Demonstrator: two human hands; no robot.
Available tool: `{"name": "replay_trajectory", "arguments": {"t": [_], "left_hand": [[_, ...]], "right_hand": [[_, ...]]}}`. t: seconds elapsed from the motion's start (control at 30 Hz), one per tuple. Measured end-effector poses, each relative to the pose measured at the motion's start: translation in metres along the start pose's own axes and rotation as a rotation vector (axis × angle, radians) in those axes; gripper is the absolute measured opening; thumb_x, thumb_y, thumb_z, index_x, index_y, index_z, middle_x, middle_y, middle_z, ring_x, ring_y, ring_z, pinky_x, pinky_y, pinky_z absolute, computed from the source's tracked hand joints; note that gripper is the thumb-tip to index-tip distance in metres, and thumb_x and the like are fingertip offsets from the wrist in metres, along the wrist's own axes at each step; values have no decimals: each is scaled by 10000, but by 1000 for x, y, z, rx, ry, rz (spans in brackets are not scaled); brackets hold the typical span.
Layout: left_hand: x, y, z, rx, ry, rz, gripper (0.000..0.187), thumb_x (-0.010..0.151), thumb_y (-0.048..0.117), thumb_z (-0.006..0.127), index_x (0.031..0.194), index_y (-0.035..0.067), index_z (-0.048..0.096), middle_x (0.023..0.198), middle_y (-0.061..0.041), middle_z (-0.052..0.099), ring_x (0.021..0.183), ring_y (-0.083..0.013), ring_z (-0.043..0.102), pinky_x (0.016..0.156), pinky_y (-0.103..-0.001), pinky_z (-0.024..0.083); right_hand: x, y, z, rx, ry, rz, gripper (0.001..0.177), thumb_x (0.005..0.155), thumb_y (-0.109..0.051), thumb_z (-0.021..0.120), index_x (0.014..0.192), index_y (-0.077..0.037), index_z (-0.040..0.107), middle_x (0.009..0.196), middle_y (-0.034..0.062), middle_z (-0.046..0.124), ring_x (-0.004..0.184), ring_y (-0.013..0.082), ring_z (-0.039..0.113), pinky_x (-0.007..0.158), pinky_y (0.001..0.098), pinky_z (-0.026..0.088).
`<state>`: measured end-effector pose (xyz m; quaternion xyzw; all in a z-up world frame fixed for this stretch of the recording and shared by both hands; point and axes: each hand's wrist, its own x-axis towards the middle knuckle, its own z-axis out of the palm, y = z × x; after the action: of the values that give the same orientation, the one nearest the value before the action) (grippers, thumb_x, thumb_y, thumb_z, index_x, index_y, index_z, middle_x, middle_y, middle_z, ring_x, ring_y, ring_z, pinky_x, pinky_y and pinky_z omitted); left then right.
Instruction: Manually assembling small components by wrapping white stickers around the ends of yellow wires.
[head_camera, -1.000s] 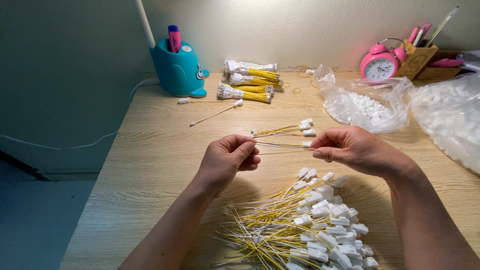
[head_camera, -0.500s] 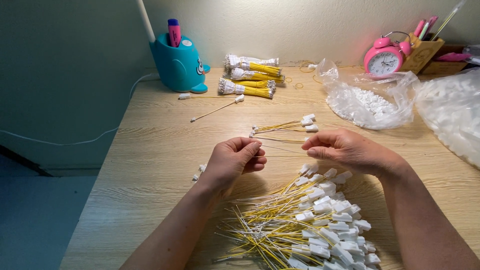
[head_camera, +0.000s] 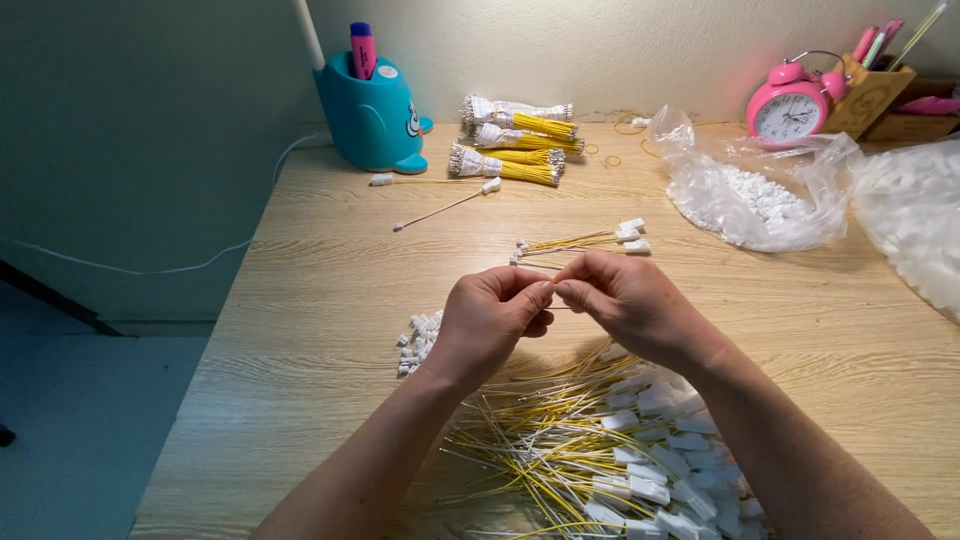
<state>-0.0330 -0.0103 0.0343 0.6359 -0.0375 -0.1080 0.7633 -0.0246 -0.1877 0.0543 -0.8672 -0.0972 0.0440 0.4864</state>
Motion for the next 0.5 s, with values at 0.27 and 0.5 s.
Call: {"name": "replay_trajectory", "arguments": {"t": [0.27, 0.5], "left_hand": [[14, 7, -31, 268, -47, 108, 199, 867, 67, 677, 1055, 13, 715, 797, -125, 691, 718, -140, 665, 651, -264, 611], [4, 60, -78, 1254, -44, -104, 202, 836, 247, 702, 1034, 242, 741, 954, 31, 749, 878, -155, 674, 721, -368, 495]], "right_hand": [[3, 13, -6, 129, 35, -10, 98, 919, -107, 665, 949, -35, 725, 674, 44, 617, 652, 115, 544, 616, 251, 457], [1, 9, -21, 15, 97, -38, 126, 919, -144, 656, 931, -37, 721, 799, 7, 639, 731, 81, 507, 672, 224, 404]]}}
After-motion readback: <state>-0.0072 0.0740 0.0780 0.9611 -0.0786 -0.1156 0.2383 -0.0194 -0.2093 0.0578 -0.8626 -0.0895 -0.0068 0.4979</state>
